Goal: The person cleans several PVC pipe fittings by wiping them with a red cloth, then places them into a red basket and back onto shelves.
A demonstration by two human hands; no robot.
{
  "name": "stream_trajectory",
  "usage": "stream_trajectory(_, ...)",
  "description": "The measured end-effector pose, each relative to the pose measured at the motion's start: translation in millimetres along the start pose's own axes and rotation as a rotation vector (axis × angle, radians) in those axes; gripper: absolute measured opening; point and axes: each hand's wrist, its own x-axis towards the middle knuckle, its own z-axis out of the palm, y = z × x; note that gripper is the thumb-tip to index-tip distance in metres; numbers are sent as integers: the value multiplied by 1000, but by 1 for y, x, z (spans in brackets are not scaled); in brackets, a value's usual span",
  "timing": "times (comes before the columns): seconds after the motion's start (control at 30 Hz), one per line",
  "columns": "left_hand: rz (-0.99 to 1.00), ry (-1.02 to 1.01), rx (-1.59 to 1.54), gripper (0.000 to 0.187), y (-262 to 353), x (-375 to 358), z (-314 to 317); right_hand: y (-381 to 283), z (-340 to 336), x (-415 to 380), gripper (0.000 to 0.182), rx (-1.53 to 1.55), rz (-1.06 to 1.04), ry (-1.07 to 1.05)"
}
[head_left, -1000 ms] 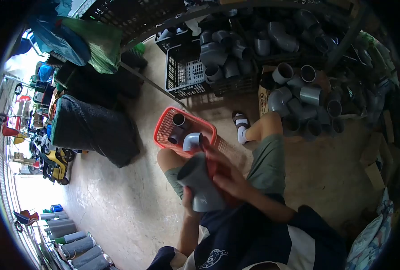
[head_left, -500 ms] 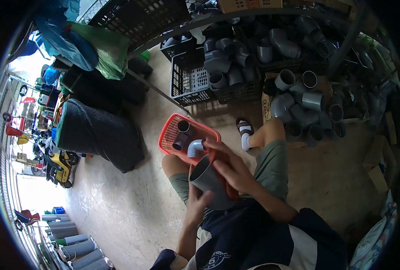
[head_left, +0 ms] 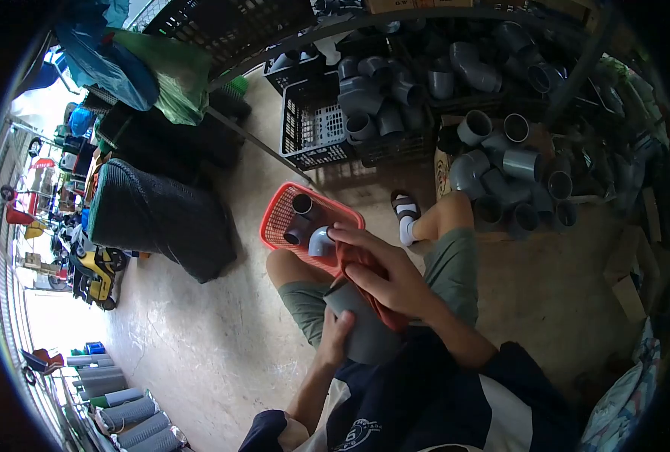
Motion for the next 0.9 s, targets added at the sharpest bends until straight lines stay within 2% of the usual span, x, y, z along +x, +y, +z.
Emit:
stream_trajectory(0.1,183,-64,77,98,19,19,-10,15,13,-15,52,-73,-165,104)
stream_trajectory(0.2,112,79,-345,82,41,11,19,16,27,-40,52,-52,-122,187)
stream_trajectory(0.3,135,61,-351,86,26,6,21,6,22,-30,51,-155,-182,140)
stream_trajectory(0.33,115,30,-324,85,20,6,16,4,14,-20,51,-95,-158,75)
stream_trajectory(0.4,-37,-64,-202,80,5,-11,3,-1,-6,-3,51,29,-88,-65)
stream_trajectory(0.43,81,-79,-54,87,10,-13,16,-4,-9,-1,51,133,21,-91)
stream_trajectory(0.47,57,-66,-82,90,11,-14,13,-7,-12,2,51,235,131,-106)
stream_trajectory(0.53,20,-46,-128,94,16,-10,2,1,-3,0,50,95,-98,-19)
stream_trajectory(0.57,99,-26,-170,91,20,-6,3,1,4,-13,49,65,-100,10)
stream_trajectory(0.67,104,142,-495,82,39,11,11,21,31,-45,50,-14,-188,166)
stream_trajectory(0.77,93,54,-716,78,38,14,15,14,27,-48,52,-131,-191,102)
stream_trajectory(0.8,59,11,-535,80,37,12,16,5,18,-40,52,-179,-209,81)
stream_trajectory(0.87,-28,-58,-173,83,29,-7,19,-12,-9,-17,51,-99,-114,-22)
stream_trajectory(0.9,-12,-63,-153,87,28,-8,23,-16,-18,-8,51,-61,-75,-76)
